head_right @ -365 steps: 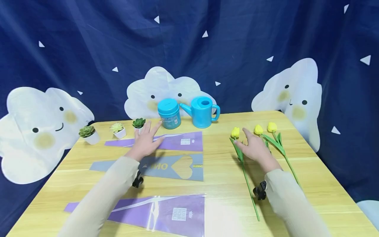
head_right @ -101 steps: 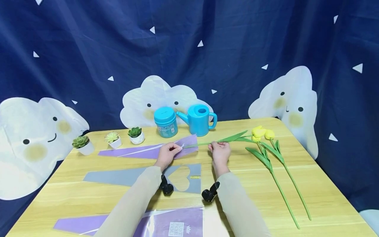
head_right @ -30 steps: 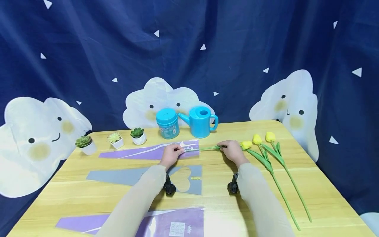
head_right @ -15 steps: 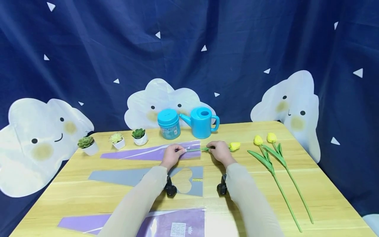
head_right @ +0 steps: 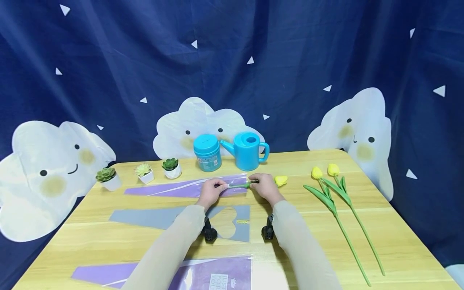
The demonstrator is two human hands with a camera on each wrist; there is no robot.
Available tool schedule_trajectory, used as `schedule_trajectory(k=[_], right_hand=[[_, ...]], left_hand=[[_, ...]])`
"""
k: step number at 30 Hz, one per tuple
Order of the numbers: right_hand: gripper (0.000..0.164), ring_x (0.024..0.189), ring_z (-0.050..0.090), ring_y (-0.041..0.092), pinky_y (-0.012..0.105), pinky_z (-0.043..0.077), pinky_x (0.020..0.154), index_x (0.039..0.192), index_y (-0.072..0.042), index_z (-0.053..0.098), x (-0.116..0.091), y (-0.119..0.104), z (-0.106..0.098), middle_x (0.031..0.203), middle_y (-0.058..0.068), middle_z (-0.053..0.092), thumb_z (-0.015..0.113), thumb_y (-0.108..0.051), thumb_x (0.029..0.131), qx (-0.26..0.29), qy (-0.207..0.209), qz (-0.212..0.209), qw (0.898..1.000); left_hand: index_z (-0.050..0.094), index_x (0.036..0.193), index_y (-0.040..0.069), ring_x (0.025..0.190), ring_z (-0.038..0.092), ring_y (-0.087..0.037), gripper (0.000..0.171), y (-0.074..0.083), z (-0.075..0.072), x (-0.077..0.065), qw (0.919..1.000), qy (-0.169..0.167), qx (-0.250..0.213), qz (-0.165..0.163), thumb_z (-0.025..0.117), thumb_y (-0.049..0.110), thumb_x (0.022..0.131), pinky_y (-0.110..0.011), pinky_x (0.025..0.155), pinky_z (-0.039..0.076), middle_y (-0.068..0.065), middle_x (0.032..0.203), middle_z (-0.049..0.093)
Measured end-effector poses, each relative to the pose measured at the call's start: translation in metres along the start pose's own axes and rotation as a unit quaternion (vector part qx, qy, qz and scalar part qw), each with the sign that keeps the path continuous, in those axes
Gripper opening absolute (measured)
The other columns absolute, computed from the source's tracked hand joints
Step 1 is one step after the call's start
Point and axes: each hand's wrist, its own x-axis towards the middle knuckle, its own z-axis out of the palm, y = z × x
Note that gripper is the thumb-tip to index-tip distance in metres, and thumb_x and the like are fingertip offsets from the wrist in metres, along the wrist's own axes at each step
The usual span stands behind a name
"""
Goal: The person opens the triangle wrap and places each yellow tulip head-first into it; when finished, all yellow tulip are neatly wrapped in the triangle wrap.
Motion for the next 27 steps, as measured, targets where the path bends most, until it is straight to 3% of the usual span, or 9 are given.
schedule_trajectory(k=[7,12,17,22,27], right_hand=[[0.032,0.115,0.051,0.038,0.049,0.040,0.096,0.116,0.001,0.062,-0.005,0.011,-0.032,0.119,0.021,0.060,0.062,-0.017,0.089,0.008,0.042,-0.012,0.999],[0.039,0.116,0.051,0.039,0.050,0.041,0.095,0.122,0.000,0.058,-0.009,0.025,-0.048,0.125,0.021,0.056,0.060,-0.022,0.090,0.007,0.024,0.007,1.000],[0.044,0.114,0.052,0.039,0.051,0.042,0.093,0.128,-0.002,0.053,-0.016,0.037,-0.049,0.132,0.022,0.050,0.060,-0.023,0.090,0.014,-0.012,0.030,0.999],[0.048,0.126,0.037,0.043,0.054,0.031,0.101,0.131,-0.004,0.051,-0.018,0.046,-0.042,0.134,0.023,0.046,0.062,-0.023,0.089,0.014,-0.043,0.030,0.999],[0.037,0.121,0.043,0.043,0.054,0.033,0.100,0.121,-0.003,0.060,-0.017,0.048,-0.037,0.126,0.022,0.054,0.063,-0.018,0.088,-0.004,-0.031,0.003,1.000]], left_hand=[[0.070,0.075,0.009,0.085,0.059,-0.019,0.011,0.001,0.001,-0.001,0.9996,-0.005,-0.009,-0.027,0.069,0.016,0.083,-0.036,0.082,0.047,-0.004,0.084,0.067],[0.070,0.075,0.009,0.085,0.059,-0.019,0.010,0.002,0.001,-0.001,0.9996,-0.007,-0.003,-0.028,0.069,0.016,0.083,-0.036,0.082,0.047,-0.003,0.084,0.067],[0.069,0.075,0.010,0.085,0.060,-0.020,0.010,0.001,0.000,-0.002,0.9998,-0.009,0.000,-0.017,0.069,0.016,0.083,-0.036,0.082,0.047,-0.003,0.084,0.067],[0.070,0.075,0.011,0.086,0.061,-0.020,0.011,0.000,0.000,-0.002,0.9998,-0.013,0.006,-0.011,0.068,0.017,0.084,-0.037,0.083,0.047,-0.002,0.083,0.068],[0.070,0.075,0.011,0.085,0.061,-0.020,0.011,0.001,-0.001,-0.002,0.9997,-0.016,0.004,-0.015,0.068,0.017,0.084,-0.037,0.083,0.047,-0.001,0.082,0.068]])
